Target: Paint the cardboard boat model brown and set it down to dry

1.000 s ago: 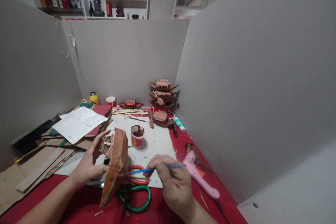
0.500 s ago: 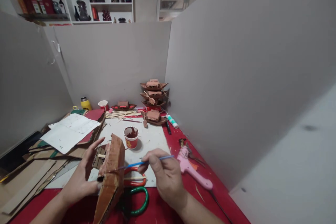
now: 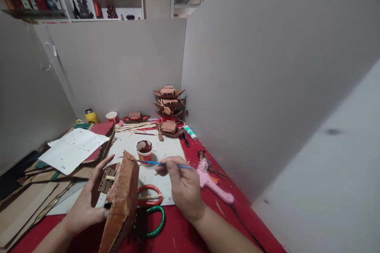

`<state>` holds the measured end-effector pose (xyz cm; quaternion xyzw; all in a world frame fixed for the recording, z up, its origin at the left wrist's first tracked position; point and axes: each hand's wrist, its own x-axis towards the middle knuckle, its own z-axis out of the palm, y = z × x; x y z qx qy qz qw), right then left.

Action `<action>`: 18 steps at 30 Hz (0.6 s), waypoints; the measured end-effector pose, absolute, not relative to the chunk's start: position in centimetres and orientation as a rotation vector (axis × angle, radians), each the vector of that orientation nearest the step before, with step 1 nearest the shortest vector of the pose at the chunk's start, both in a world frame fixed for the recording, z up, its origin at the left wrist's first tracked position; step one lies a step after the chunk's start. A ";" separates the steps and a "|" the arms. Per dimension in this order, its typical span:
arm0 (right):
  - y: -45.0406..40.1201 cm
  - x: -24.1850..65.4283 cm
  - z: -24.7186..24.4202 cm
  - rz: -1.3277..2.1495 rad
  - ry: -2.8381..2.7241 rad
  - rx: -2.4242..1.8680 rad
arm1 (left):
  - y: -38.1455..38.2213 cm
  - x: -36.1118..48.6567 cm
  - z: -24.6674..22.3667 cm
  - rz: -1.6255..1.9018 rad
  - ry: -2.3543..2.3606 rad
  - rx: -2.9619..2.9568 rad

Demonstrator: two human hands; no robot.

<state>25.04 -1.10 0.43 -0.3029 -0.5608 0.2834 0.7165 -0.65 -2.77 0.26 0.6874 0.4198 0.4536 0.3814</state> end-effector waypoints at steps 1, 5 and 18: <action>-1.1 25.1 0.3 0.663 -1.234 -0.657 | -2.7 -0.6 0.3 1.167 1.075 1.739; -1.2 25.5 -0.4 0.847 -1.221 -0.561 | -2.5 -0.6 0.5 1.236 1.104 1.694; -1.2 25.1 -0.3 0.813 -1.176 -0.494 | -2.1 -1.3 0.3 1.132 0.790 1.309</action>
